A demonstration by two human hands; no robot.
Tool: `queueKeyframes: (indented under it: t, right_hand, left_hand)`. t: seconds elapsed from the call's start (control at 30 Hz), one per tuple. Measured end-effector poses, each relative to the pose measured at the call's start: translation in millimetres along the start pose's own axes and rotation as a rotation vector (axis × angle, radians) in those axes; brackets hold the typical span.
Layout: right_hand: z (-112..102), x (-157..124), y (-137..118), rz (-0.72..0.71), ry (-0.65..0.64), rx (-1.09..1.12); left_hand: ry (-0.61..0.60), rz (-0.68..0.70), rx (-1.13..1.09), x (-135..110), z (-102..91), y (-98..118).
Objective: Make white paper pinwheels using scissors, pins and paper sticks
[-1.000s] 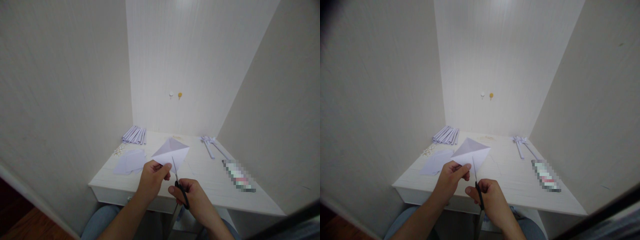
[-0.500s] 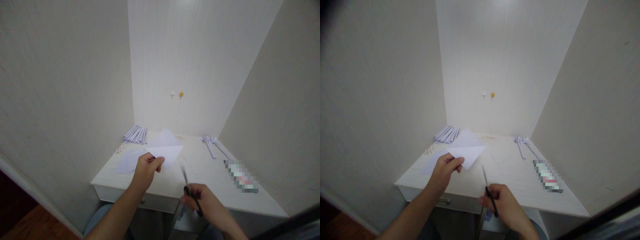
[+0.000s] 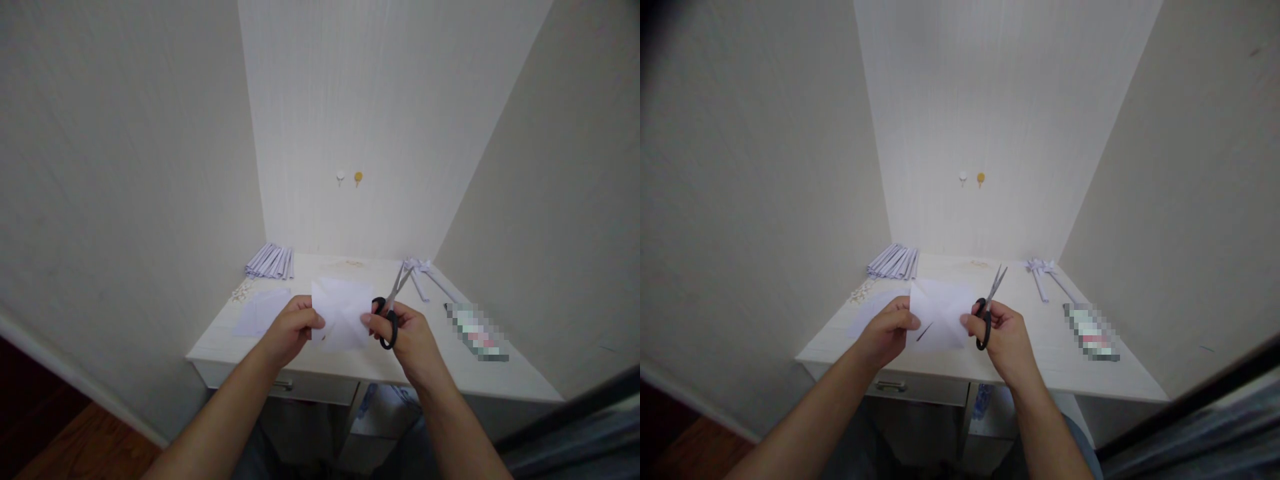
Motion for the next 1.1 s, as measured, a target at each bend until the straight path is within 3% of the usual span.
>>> queueKeyframes:
  t: [0.13,0.3,0.43,0.57,0.87,1.1]
  right_hand:
    - [3,-2,3,0.022,-0.065,-0.041]
    - [1,-2,-3,-0.007,0.142,-0.064]
    - [1,-3,1,-0.035,0.202,-0.057]
    - [0,-3,4,-0.053,0.192,-0.048]
    - [1,-3,1,-0.016,0.168,-0.086]
    - [5,2,8,-0.008,0.089,-0.03]
  left_hand:
    - [-0.101,-0.054,-0.071,6,3.7,-3]
    - [-0.022,0.034,-0.14,10,-0.5,-7]
    - [0.049,0.03,-0.044,4,6.2,-19]
    - [0.104,0.024,0.039,-1,12.9,-23]
    - [0.176,0.005,0.005,-3,13.0,-20]
    - [0.162,0.019,-0.029,-3,12.4,-20]
Point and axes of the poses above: each hand's wrist, its own x-axis towards the middle knuckle, its own z-axis out of the palm, y = z × x, the point moved 6 cm from there along x, towards the middle knuckle, and after that the axes turned 13 degrees about -z, right-handed, at the moved point
